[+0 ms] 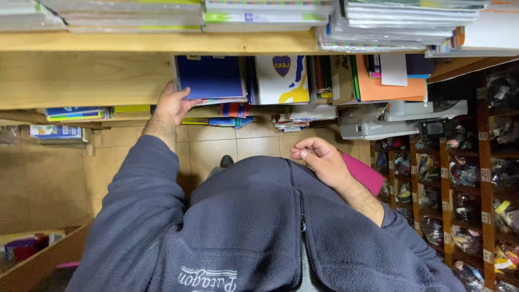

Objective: The person picks up notebooks one at a time from a counter, flips through the pages by hand, and places them onto a shelf with other notebooks.

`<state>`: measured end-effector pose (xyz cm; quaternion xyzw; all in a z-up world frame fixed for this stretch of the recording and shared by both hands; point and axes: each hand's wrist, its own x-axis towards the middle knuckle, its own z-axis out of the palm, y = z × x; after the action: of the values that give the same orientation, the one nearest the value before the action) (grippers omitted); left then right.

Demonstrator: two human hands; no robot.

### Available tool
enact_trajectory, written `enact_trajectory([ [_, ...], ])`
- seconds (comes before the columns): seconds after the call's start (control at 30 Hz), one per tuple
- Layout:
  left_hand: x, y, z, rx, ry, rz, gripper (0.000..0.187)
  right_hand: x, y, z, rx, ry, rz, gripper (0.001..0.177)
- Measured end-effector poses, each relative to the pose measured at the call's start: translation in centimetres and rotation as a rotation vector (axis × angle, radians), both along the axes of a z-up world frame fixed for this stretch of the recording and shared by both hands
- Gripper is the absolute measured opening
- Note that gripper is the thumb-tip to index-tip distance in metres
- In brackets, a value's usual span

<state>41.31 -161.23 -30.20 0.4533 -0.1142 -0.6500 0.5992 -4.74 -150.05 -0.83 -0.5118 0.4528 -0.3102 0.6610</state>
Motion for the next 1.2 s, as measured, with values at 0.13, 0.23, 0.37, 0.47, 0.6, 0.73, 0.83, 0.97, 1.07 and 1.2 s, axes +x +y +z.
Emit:
enact_trajectory([
  [0.13,-0.7,1.1,7.5,0.139,-0.272,-0.095,0.042,1.3,-0.6,-0.7,-0.003,-0.019,-0.025,0.027],
  [0.23,-0.5,0.8,8.5,0.157,-0.714,-0.184,0.049,2.3,-1.1,-0.3,-0.011,-0.026,-0.010,0.027],
  [0.37,0.6,-0.3,3.6,0.170,-1.105,-0.309,0.055,2.7,-2.0,-1.0,-0.036,-0.035,0.030,0.028],
  [0.47,-0.2,0.3,6.2,0.183,-1.243,-0.354,0.055,2.6,-2.3,-1.4,-0.041,-0.047,0.061,0.028],
  [0.6,-0.9,1.3,7.7,0.249,-1.216,-0.343,0.052,2.4,-3.0,-0.6,-0.056,-0.051,0.078,0.027],
  [0.73,-2.4,4.3,8.9,0.439,-1.272,-0.268,0.055,1.6,-3.6,-0.4,-0.074,-0.082,0.109,0.026],
  [0.83,-6.3,8.0,13.8,0.436,-1.231,-0.032,0.047,0.7,-4.3,0.3,-0.097,-0.104,0.130,0.024],
  [0.97,-12.2,13.3,15.8,0.225,-0.985,0.091,0.048,-1.6,-4.8,0.0,-0.118,-0.167,0.181,0.019],
  [1.07,-16.9,17.3,15.8,0.137,-0.807,0.182,0.040,-3.5,-4.9,-1.0,-0.133,-0.223,0.274,0.015],
  [1.2,-26.7,24.6,24.2,0.085,-0.490,0.432,0.028,-5.9,-3.9,-3.8,-0.063,-0.302,0.416,0.012],
])
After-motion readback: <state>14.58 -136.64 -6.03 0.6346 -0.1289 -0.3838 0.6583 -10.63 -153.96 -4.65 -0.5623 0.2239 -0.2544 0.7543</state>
